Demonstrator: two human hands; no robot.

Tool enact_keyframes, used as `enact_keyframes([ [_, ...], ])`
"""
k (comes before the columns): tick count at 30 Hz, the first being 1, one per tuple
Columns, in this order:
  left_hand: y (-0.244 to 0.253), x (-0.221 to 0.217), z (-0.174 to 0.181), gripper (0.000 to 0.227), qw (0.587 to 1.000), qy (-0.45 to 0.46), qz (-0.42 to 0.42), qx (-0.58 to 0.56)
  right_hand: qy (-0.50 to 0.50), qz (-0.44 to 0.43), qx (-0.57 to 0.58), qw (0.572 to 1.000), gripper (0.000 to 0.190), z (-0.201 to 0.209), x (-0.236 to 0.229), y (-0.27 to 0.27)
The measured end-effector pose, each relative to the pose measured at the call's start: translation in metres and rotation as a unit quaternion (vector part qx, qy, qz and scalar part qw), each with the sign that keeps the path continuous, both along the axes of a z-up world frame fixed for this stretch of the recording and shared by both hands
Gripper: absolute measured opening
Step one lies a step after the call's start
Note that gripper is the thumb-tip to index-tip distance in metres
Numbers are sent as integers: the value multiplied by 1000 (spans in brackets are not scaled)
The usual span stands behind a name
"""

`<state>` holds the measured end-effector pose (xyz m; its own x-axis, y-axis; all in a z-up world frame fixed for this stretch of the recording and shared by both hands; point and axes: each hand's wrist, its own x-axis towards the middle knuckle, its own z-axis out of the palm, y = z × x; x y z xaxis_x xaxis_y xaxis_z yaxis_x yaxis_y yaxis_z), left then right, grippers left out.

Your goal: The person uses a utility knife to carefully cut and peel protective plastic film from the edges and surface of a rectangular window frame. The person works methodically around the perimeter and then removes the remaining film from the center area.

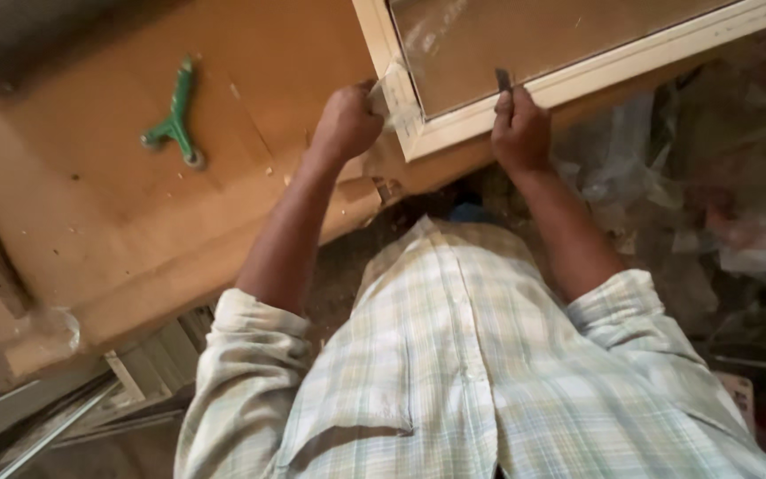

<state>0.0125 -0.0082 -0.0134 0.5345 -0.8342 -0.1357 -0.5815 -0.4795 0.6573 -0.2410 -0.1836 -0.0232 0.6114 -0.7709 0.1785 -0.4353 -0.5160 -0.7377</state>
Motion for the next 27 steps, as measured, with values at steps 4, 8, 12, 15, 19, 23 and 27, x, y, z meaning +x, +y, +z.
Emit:
enact_keyframes([
  [4,-14,8,2,44,976,-39,208,-49,38,5,60,997,25,11,4,6],
  [8,-13,-21,18,76,916,214,339,-1,53,25,91,994,23,22,15,18],
  [12,-17,-56,27,74,891,322,309,87,116,52,82,989,28,26,30,29],
  [15,-28,-65,22,57,939,212,264,62,136,73,94,983,29,26,41,35],
  [19,-37,-58,7,17,986,-45,155,-52,137,107,79,982,28,23,56,37],
  [23,-35,-46,-10,17,995,31,95,20,186,120,84,972,29,17,61,37],
  [27,-35,-46,-20,14,996,-73,41,-35,220,127,84,964,30,12,66,34],
])
